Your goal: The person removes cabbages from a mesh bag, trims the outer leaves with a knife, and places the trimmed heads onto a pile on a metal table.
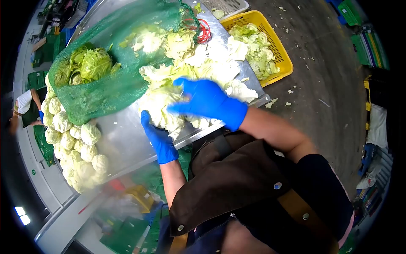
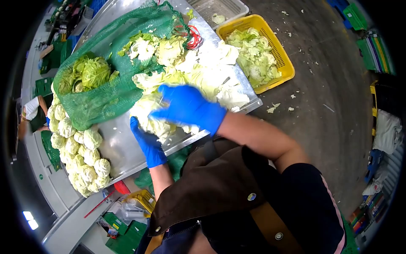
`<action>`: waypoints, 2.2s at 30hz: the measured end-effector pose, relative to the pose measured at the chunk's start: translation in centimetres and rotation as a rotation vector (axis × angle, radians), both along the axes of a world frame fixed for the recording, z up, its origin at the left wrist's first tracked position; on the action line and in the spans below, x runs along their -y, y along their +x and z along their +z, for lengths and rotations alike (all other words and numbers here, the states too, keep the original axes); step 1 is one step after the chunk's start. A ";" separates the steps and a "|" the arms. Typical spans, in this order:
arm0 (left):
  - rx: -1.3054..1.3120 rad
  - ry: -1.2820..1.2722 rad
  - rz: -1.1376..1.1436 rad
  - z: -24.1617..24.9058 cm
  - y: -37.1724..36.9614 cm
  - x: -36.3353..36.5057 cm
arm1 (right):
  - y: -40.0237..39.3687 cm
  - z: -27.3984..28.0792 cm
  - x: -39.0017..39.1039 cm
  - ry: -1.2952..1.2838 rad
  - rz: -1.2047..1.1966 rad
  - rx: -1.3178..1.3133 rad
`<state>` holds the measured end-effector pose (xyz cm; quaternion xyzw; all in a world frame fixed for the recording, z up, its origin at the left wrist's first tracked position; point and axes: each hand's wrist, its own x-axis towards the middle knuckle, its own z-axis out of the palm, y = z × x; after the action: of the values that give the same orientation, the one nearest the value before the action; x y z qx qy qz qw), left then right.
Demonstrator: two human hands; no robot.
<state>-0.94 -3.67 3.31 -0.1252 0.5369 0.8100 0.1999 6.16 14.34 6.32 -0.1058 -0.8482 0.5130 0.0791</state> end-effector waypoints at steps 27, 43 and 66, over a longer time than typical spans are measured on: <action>-0.689 -0.661 -0.463 3.7 1.5 -1.0 | -0.6 0.8 -6.3 -0.017 -0.229 -0.241; -0.529 -0.480 -0.535 3.6 2.2 -1.8 | -2.4 -2.9 -6.1 0.217 -0.092 -0.050; -0.172 -0.153 -0.364 5.0 2.6 -4.4 | 0.0 -1.4 -4.6 0.254 0.195 -0.156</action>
<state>1.62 0.76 8.29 0.0289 0.6257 0.7251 0.2863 6.15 18.96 4.88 0.0278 -0.9037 0.4136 0.1072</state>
